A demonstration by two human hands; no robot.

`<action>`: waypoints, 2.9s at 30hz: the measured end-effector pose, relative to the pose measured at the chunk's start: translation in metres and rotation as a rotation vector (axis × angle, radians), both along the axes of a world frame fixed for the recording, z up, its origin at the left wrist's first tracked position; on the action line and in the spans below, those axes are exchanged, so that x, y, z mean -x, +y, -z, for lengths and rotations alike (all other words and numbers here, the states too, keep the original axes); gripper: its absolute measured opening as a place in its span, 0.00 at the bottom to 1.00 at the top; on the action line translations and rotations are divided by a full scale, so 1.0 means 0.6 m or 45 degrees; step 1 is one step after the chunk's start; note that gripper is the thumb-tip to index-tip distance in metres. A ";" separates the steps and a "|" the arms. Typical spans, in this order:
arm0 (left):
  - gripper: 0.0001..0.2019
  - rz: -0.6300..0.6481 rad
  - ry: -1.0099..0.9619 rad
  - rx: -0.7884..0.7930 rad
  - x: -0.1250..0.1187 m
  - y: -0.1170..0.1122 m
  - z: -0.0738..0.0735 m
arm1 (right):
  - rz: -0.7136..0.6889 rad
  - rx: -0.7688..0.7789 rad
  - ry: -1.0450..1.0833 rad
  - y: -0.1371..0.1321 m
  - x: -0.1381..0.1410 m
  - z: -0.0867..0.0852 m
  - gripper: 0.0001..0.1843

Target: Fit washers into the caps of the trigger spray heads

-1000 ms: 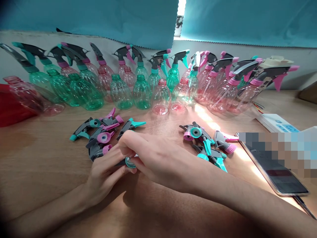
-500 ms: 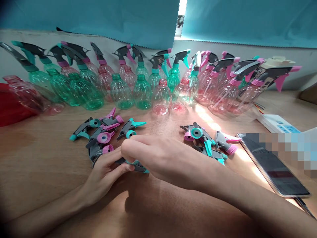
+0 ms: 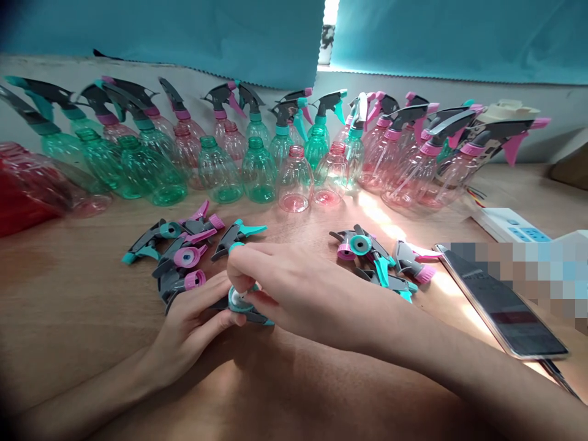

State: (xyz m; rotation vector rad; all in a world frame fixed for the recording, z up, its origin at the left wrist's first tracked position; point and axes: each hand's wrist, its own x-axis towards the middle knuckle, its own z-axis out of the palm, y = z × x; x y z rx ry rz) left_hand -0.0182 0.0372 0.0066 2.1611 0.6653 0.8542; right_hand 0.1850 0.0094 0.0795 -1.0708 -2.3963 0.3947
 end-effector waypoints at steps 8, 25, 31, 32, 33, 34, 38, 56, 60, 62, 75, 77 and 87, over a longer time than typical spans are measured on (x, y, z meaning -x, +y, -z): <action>0.13 -0.014 0.019 -0.159 0.001 -0.003 -0.004 | -0.072 0.081 0.025 -0.007 0.005 -0.003 0.11; 0.10 0.029 0.021 -0.242 0.004 -0.006 0.005 | -0.091 0.114 0.024 -0.008 0.003 -0.010 0.09; 0.09 0.016 0.032 -0.168 0.000 -0.006 -0.004 | -0.146 0.183 -0.009 -0.007 0.005 -0.011 0.08; 0.09 0.011 0.030 -0.165 0.000 -0.006 -0.003 | -0.138 0.167 -0.008 -0.007 0.005 -0.011 0.09; 0.08 0.006 0.029 -0.168 0.000 -0.006 -0.003 | -0.119 0.137 -0.004 -0.007 0.005 -0.011 0.09; 0.08 0.000 0.032 -0.173 0.000 -0.006 -0.002 | -0.096 0.099 0.002 -0.007 0.005 -0.010 0.09; 0.05 -0.066 0.018 -0.183 0.000 -0.009 0.007 | -0.077 0.075 -0.016 -0.009 0.010 -0.001 0.07; 0.12 -0.278 -0.053 -0.334 -0.119 0.005 -0.019 | 0.231 -0.262 0.263 -0.068 -0.093 -0.124 0.07; 0.13 -0.130 -0.173 -0.568 -0.213 0.017 -0.037 | 0.285 -0.354 0.279 -0.070 -0.107 -0.132 0.08; 0.16 -0.060 -0.071 -0.705 -0.259 0.020 -0.041 | 0.317 -0.378 0.270 -0.071 -0.114 -0.134 0.08; 0.19 0.270 0.310 -0.769 -0.315 0.043 -0.027 | 0.374 -0.290 -0.217 -0.040 -0.159 -0.131 0.11; 0.18 0.247 0.325 -0.760 -0.304 0.039 -0.036 | 0.346 -0.250 -0.252 -0.036 -0.159 -0.128 0.09; 0.16 0.060 0.458 -0.670 -0.135 0.057 -0.064 | 0.300 -0.055 -0.231 0.002 -0.121 -0.085 0.10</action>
